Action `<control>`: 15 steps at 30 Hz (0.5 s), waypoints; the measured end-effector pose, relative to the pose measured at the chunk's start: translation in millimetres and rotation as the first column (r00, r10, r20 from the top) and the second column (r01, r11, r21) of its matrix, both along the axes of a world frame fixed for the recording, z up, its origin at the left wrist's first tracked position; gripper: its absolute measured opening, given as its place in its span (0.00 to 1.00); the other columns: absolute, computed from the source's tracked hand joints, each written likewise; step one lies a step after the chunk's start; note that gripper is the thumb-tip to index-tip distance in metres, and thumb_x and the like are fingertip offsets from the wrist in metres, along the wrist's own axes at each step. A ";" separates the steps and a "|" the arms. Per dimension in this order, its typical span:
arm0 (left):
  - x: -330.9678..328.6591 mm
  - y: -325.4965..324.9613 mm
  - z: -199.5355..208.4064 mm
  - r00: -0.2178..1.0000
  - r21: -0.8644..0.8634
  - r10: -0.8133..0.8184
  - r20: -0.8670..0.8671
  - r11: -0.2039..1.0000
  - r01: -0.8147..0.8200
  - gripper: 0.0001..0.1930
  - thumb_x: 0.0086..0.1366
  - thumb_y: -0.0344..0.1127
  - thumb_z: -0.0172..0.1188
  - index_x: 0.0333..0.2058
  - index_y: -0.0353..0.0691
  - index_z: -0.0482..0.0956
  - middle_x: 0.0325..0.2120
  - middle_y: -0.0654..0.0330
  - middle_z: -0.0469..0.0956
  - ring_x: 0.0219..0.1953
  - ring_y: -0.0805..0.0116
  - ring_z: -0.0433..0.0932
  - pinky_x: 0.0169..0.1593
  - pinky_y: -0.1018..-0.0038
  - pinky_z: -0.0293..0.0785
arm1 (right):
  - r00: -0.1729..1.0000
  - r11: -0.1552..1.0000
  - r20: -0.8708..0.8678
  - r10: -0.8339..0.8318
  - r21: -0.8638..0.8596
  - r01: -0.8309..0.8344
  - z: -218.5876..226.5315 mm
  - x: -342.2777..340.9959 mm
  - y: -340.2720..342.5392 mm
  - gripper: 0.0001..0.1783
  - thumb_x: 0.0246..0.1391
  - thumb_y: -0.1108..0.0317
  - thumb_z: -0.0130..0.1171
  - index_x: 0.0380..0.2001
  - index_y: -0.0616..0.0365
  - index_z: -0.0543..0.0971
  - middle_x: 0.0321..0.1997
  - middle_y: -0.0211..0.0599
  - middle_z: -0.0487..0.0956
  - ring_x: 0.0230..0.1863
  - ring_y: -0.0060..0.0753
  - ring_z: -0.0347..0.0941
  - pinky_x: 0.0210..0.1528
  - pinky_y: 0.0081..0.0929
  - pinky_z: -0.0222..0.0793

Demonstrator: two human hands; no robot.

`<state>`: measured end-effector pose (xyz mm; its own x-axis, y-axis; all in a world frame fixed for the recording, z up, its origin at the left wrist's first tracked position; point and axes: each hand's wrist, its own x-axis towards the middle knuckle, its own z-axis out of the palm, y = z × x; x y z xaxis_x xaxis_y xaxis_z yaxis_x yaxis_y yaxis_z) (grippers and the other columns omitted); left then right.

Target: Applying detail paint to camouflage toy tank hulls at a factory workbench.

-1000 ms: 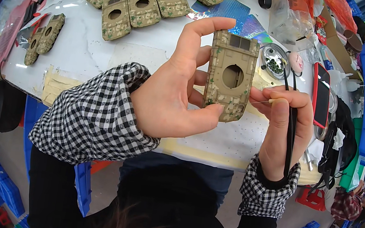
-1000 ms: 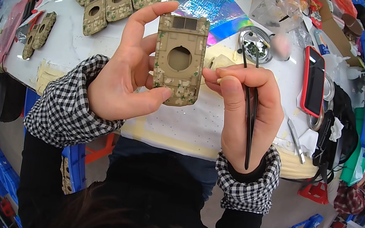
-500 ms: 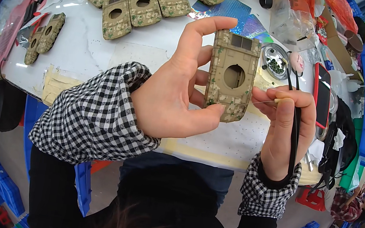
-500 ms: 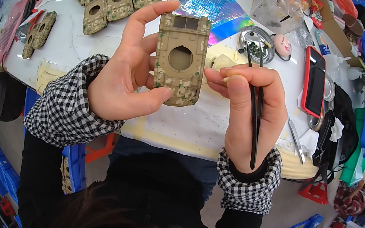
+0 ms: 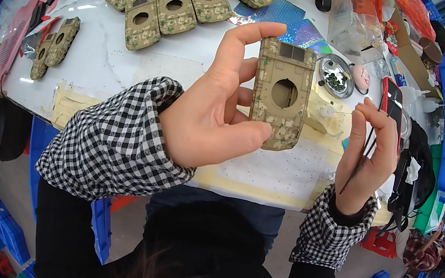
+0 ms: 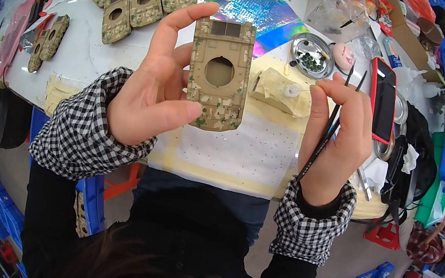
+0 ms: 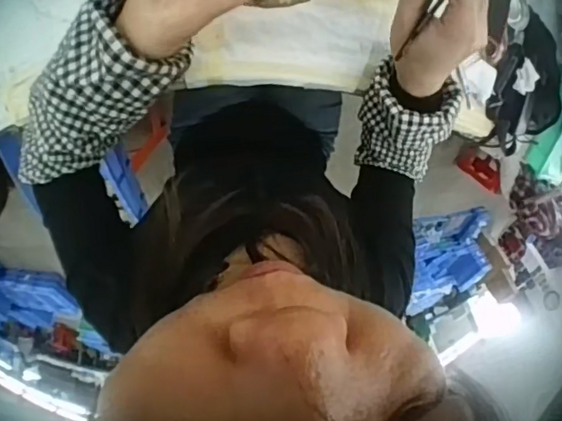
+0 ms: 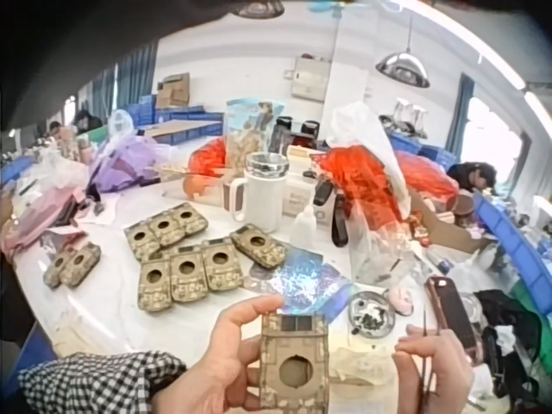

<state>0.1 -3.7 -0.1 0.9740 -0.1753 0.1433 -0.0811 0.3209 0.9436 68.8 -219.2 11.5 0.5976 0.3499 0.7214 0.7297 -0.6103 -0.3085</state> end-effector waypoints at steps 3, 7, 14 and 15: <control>2.7 2.4 0.0 1.000 -0.064 -0.001 -0.031 0.998 -0.001 0.47 0.51 0.32 0.54 0.65 0.47 0.36 0.56 0.49 0.62 0.55 0.64 0.69 0.51 0.70 0.72 | 1.000 0.998 -0.025 0.005 -0.063 -0.006 -2.7 2.5 -0.8 0.06 0.48 0.79 0.61 0.30 0.64 0.75 0.29 0.43 0.75 0.34 0.40 0.76 0.39 0.30 0.72; 2.4 7.4 3.7 0.988 -0.059 -0.024 -0.155 0.998 0.015 0.45 0.52 0.32 0.53 0.65 0.49 0.38 0.57 0.50 0.62 0.54 0.64 0.70 0.48 0.70 0.74 | 0.995 0.994 -0.097 -0.039 -0.104 0.028 -6.1 0.3 -0.5 0.07 0.47 0.77 0.63 0.30 0.62 0.76 0.29 0.43 0.75 0.34 0.42 0.75 0.37 0.29 0.69; 1.9 0.6 1.3 0.993 -0.094 0.041 -0.109 0.994 -0.052 0.30 0.67 0.32 0.45 0.63 0.45 0.42 0.53 0.49 0.65 0.47 0.65 0.74 0.44 0.70 0.77 | 0.996 0.999 -0.093 -0.005 -0.032 0.002 -6.9 2.1 -2.4 0.06 0.52 0.73 0.61 0.34 0.62 0.78 0.34 0.45 0.78 0.37 0.39 0.77 0.41 0.26 0.69; 2.8 2.8 -0.5 0.993 -0.072 0.044 -0.109 0.996 -0.052 0.29 0.68 0.32 0.45 0.63 0.45 0.43 0.52 0.50 0.66 0.47 0.65 0.74 0.44 0.70 0.77 | 0.994 1.000 -0.108 -0.009 -0.004 0.009 -8.1 2.7 -4.2 0.06 0.52 0.73 0.61 0.34 0.62 0.78 0.34 0.44 0.79 0.37 0.39 0.77 0.41 0.26 0.69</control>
<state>2.9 -1.0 -0.6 0.9915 -0.1206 0.0481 0.0026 0.3891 0.9212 71.5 -223.3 3.3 0.6749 0.3465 0.6515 0.6869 -0.6175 -0.3832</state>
